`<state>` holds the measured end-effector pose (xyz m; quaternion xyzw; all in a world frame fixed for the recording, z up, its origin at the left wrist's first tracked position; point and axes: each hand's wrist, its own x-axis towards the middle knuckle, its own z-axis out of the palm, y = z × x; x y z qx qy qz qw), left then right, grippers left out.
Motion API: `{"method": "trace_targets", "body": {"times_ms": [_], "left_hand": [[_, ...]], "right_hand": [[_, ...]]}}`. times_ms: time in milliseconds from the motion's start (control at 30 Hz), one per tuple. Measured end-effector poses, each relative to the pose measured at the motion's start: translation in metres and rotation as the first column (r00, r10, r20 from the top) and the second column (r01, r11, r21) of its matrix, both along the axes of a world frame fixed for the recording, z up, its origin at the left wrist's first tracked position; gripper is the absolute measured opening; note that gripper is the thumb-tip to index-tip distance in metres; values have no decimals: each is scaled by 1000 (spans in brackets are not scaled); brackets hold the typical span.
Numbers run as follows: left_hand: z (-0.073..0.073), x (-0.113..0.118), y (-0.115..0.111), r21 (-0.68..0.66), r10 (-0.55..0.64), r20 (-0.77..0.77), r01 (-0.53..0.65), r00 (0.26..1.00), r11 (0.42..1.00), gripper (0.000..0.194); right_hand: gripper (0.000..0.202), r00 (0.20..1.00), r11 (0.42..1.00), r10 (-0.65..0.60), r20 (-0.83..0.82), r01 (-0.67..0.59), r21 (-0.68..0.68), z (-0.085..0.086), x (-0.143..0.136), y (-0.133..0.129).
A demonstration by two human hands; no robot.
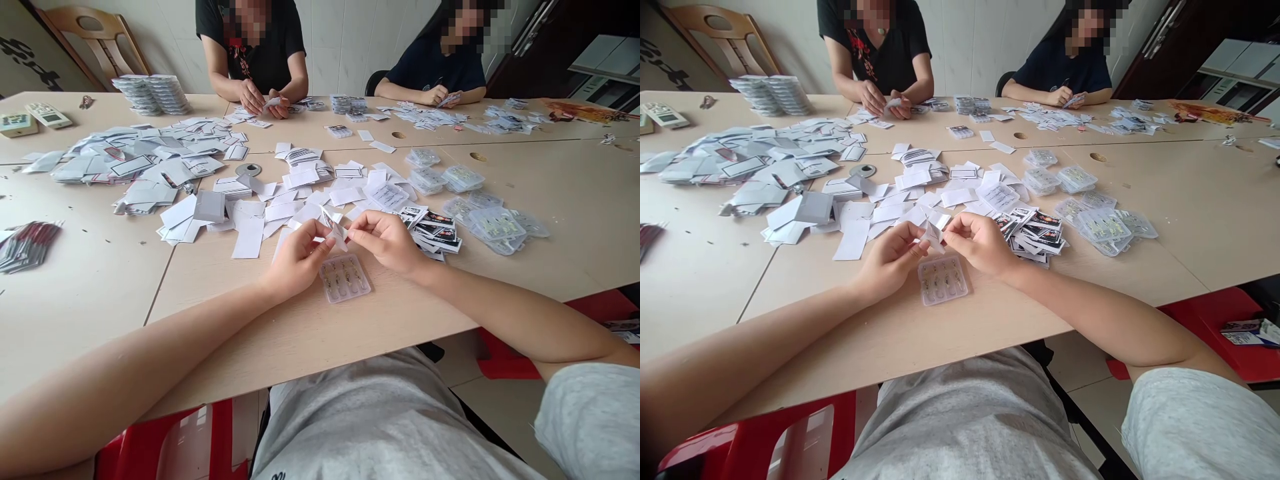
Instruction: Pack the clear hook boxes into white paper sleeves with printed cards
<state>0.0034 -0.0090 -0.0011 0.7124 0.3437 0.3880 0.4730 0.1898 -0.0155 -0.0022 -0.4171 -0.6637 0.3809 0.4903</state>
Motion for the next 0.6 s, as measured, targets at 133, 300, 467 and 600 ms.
{"method": "trace_targets", "body": {"times_ms": [133,300,467,600], "left_hand": [[1,1,0,9,-17,17,17,1000,1000,21],[-1,0,2,42,-42,-1,42,999,998,13],[-3,-2,3,40,-51,-74,54,996,998,13],[-3,-4,4,-61,-96,-32,94,995,994,15]], "right_hand": [[11,1000,1000,4,-28,-4,8,-2,1,2],[11,998,999,41,-56,-41,-2,-2,3,4],[11,997,998,27,-75,-30,-51,-1,3,6],[11,994,995,8,-105,-18,-96,-2,3,8]]}}
